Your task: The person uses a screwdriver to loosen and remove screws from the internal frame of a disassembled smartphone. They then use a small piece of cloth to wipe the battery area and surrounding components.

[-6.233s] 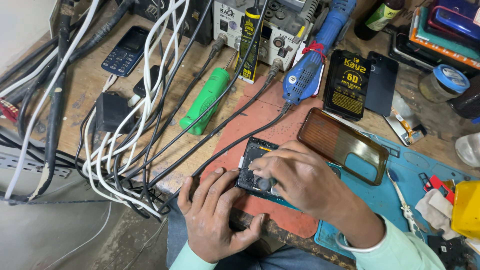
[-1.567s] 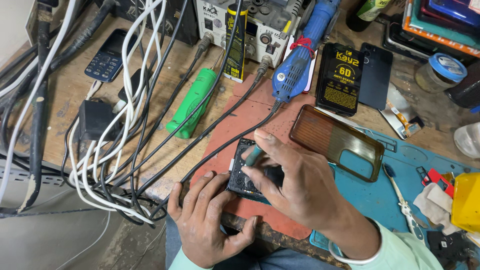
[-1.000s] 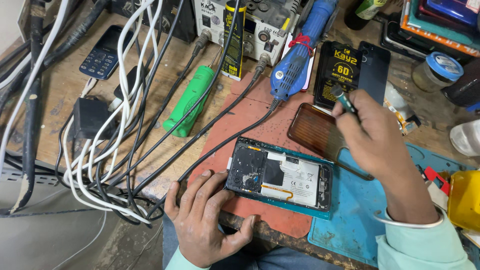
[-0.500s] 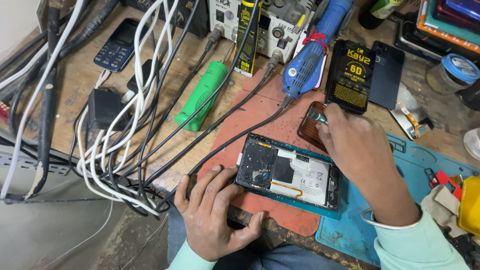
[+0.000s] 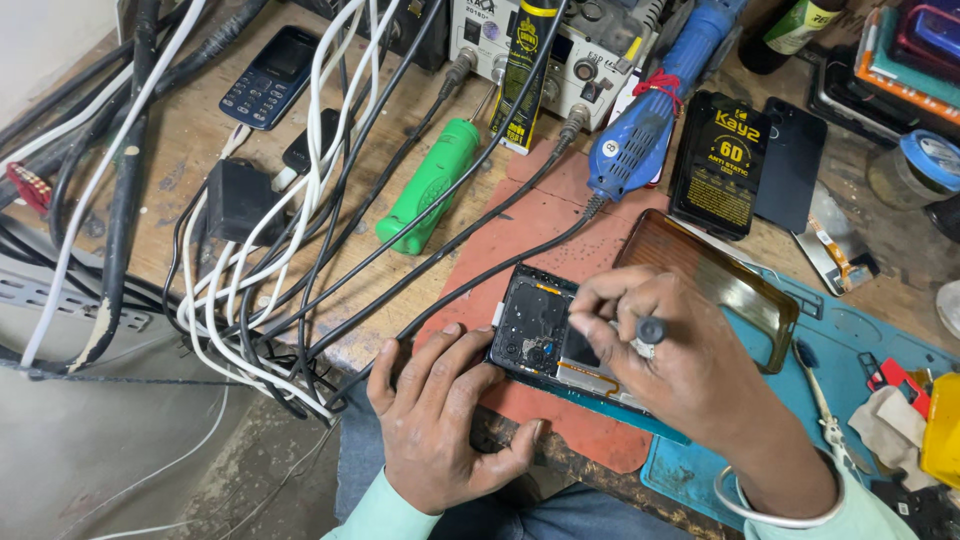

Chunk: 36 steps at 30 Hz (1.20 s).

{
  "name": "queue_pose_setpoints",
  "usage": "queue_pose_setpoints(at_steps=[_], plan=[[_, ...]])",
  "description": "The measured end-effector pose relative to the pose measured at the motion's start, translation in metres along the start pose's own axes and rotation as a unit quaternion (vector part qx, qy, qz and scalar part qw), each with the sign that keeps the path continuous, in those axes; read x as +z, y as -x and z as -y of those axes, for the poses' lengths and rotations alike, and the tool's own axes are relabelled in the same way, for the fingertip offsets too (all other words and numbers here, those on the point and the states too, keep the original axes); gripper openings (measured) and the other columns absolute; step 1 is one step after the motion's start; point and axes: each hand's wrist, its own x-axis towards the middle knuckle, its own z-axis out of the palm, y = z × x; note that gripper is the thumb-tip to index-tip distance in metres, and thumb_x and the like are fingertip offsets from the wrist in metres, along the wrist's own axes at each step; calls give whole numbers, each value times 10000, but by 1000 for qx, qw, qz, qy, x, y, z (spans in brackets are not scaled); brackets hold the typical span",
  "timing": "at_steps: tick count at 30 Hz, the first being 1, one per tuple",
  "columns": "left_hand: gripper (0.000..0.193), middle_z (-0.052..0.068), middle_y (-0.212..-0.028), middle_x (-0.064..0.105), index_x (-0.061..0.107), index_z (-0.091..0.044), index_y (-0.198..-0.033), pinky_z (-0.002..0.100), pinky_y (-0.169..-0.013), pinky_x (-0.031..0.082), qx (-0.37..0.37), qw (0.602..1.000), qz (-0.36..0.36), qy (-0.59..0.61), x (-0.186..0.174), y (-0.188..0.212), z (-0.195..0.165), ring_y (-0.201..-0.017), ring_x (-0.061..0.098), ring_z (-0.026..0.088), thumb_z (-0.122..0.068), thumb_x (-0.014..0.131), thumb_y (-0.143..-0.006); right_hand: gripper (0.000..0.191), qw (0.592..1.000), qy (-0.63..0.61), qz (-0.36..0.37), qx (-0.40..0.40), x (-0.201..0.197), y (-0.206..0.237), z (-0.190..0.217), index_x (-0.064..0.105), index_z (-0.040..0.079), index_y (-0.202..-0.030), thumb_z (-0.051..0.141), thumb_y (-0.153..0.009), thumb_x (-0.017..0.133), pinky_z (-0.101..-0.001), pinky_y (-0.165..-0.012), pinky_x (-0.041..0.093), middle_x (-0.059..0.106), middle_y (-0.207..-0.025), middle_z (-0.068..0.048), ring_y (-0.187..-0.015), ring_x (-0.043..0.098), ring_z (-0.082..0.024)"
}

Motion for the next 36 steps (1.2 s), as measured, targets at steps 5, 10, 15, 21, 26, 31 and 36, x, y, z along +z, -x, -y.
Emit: queue_pose_setpoints(at_steps=[5,10,15,21,26,31,36], plan=[[494,50,-1279,673,657,-136,-1067,503,-1209,178,7,1000,2,3,0,-1,1,-1272,584,269,-537,778,-805,426,989,49,26,-141,14,-5,9,406,104,-1088,46,-913,790,-380,-813,490,718,-1026,-3,-859,703,-180],[486,48,-1276,677,668,-138,-1059,504,-1208,183,-2,1000,-1,1,-1,0,0,-1273,587,263,-546,766,-812,361,985,55,66,-147,19,-5,12,488,89,-1061,112,-851,780,-424,-876,504,736,-1055,-22,-945,715,-229],[496,55,-1277,679,677,-132,-1071,507,-1201,184,3,1000,0,2,-1,0,2,-1276,585,264,-548,759,-815,276,976,113,66,-177,21,-6,16,555,83,-995,120,-836,777,-401,-817,507,735,-1067,-39,-951,706,-241],[481,58,-1277,681,679,-138,-1061,510,-1203,185,0,1000,5,2,-2,0,2,-1278,586,268,-529,756,-792,240,968,120,89,-202,17,-7,19,596,43,-1016,117,-837,736,-421,-821,517,737,-1057,-88,-969,713,-259],[488,47,-1285,674,676,-142,-1063,508,-1207,185,0,1000,2,1,-1,0,2,-1280,584,260,-546,773,-807,250,983,77,62,-157,15,-3,9,495,71,-983,122,-905,727,-404,-833,541,768,-1064,-69,-981,733,-236],[473,46,-1303,663,678,-149,-1045,509,-1204,179,2,1000,3,-5,-1,-1,1,-1289,573,269,-545,772,-805,281,997,-11,12,-70,7,-2,2,364,77,-1018,49,-970,640,-352,-768,544,744,-1079,-117,-861,666,-232],[453,49,-1301,663,702,-176,-1023,505,-1204,172,5,1000,16,-10,-3,-1,1,-1285,569,276,-565,768,-801,449,981,-175,-19,78,16,5,8,312,59,-1324,-47,-971,568,-348,-791,605,651,-1131,-263,-940,665,-221]])
